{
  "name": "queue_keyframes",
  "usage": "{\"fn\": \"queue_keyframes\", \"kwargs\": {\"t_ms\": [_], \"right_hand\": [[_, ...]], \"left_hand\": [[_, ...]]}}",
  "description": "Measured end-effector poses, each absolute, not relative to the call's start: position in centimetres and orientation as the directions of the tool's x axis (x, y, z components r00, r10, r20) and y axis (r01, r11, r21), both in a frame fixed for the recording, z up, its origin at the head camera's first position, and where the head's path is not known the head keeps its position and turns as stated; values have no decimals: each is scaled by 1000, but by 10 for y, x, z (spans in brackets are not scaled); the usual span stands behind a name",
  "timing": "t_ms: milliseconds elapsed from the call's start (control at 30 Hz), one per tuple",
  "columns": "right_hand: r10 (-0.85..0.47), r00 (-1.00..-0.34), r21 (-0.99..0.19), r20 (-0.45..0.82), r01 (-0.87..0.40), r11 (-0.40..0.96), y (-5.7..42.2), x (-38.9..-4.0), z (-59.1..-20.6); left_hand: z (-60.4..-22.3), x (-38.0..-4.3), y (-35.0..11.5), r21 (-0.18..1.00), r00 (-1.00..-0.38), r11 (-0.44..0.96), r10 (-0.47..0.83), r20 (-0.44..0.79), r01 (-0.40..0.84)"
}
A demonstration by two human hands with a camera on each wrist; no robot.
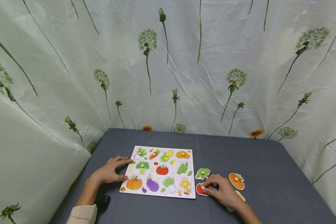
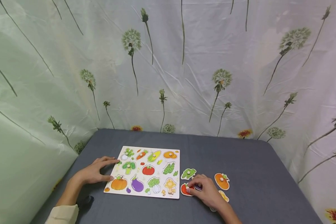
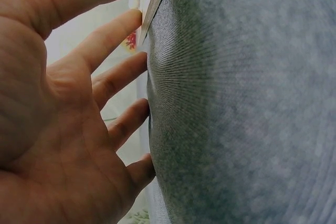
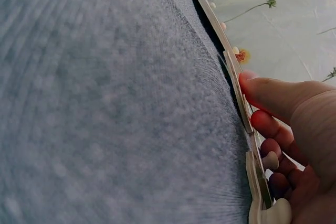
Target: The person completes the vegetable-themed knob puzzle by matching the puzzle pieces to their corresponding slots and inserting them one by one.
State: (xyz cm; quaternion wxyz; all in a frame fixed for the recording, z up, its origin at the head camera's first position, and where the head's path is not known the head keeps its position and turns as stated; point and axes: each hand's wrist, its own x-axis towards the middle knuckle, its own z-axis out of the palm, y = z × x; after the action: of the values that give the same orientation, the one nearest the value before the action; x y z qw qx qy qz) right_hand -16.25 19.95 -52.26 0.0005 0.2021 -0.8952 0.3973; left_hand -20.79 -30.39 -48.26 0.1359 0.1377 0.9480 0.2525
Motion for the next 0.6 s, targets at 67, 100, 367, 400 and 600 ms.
{"fn": "queue_keyframes", "kwargs": {"t_ms": [67,100,367,400,600], "right_hand": [[-358,-921,-718,152,-351,601,199,-162,-522],[-350,-925,-724,147,-342,599,199,-162,-521],[-292,-932,-754,215,-348,557,198,-163,-512],[-295,-930,-751,221,-355,556,198,-163,-511],[-277,-938,-739,210,-338,583,196,-169,-501]], "left_hand": [[-482,-208,-303,512,-923,835,336,-186,201],[-482,-208,-303,513,-925,836,330,-190,193],[-481,-208,-304,512,-924,835,335,-184,201],[-481,-208,-304,511,-924,835,335,-182,202],[-481,-207,-303,515,-923,832,342,-179,208]]}}
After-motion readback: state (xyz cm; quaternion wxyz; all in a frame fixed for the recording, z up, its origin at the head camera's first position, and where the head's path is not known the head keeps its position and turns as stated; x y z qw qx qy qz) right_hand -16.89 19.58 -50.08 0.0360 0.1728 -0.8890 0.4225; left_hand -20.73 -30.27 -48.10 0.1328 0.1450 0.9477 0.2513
